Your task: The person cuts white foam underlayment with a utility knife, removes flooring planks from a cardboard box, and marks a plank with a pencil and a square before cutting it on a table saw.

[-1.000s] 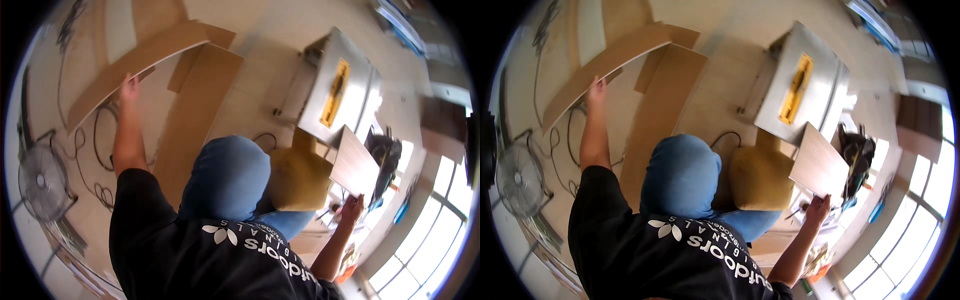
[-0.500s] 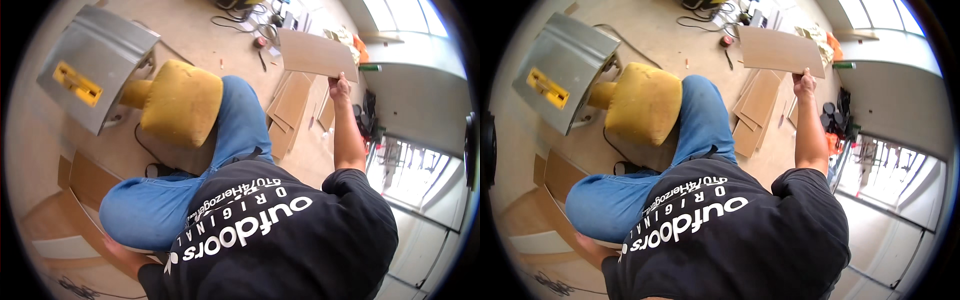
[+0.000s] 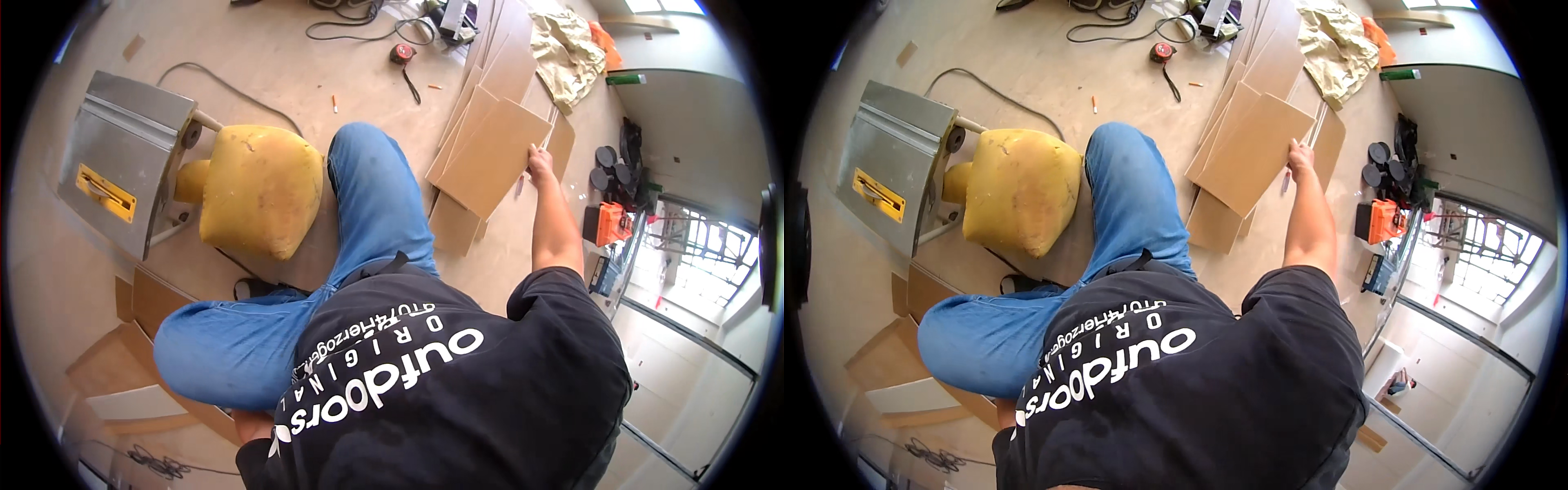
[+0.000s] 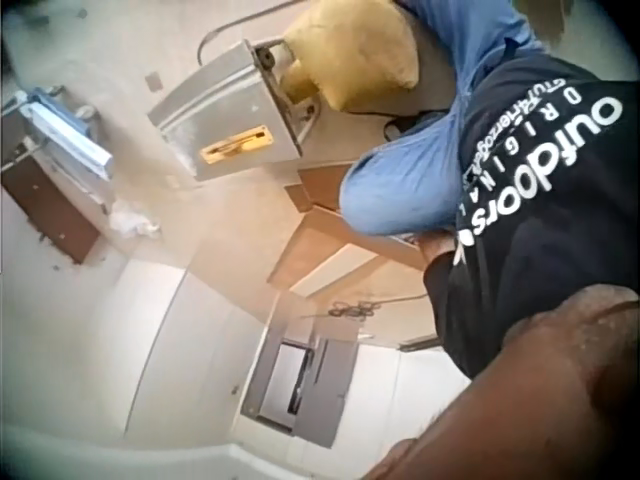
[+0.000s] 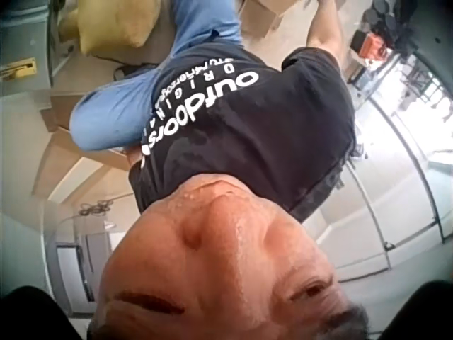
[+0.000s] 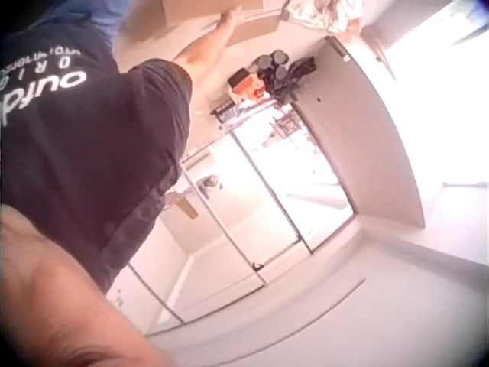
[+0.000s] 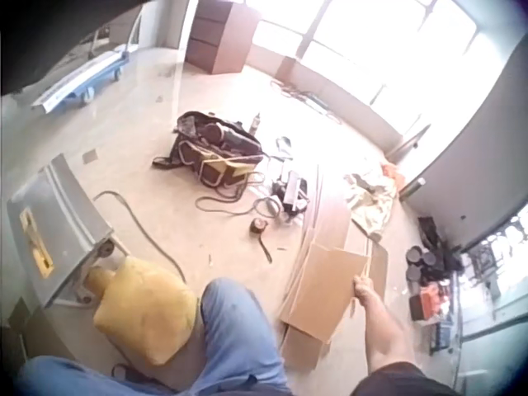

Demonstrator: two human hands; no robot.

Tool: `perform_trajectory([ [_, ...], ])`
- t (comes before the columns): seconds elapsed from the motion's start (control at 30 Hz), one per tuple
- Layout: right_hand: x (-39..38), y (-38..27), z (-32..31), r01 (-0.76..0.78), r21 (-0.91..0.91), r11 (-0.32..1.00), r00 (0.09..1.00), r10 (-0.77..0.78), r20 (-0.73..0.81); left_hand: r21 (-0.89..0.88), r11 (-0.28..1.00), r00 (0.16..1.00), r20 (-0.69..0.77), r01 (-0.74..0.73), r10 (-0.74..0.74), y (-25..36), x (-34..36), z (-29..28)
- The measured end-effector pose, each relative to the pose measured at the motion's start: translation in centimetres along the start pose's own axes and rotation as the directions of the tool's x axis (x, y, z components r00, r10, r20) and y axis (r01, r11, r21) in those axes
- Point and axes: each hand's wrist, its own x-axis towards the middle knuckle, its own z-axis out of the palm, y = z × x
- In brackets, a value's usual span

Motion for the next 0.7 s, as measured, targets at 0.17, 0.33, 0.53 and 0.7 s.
perform_trajectory([
  [0.17, 6.6, 1.1, 2.9, -0.016, -0.159, 0.987, 0.995, 0.001, -0.096, 0.229, 0.971, 0.997, -0.015, -0.072, 0.078, 1.1, -1.1, 3.9],
  [0.33, 11.4, 6.4, 8.9, 0.291, -0.781, 0.553, 0.928, -0.362, 0.089, 0.426, 0.901, 0.979, -0.139, -0.079, 0.151, 1.5, -0.7, -0.3],
  [0.53, 5.9, 3.2, 8.1, 0.454, -0.62, 0.64, 0.889, -0.374, 0.266, 0.518, 0.846, 0.965, -0.261, 0.124, 0.019, -1.7, -3.8, 1.3],
  [0.7, -7.4, -1.6, 17.0, 0.574, -0.787, 0.228, 0.785, -0.426, 0.449, 0.394, 0.841, 0.916, -0.307, 0.37, -0.26, -6.6, -8.2, 0.1],
])
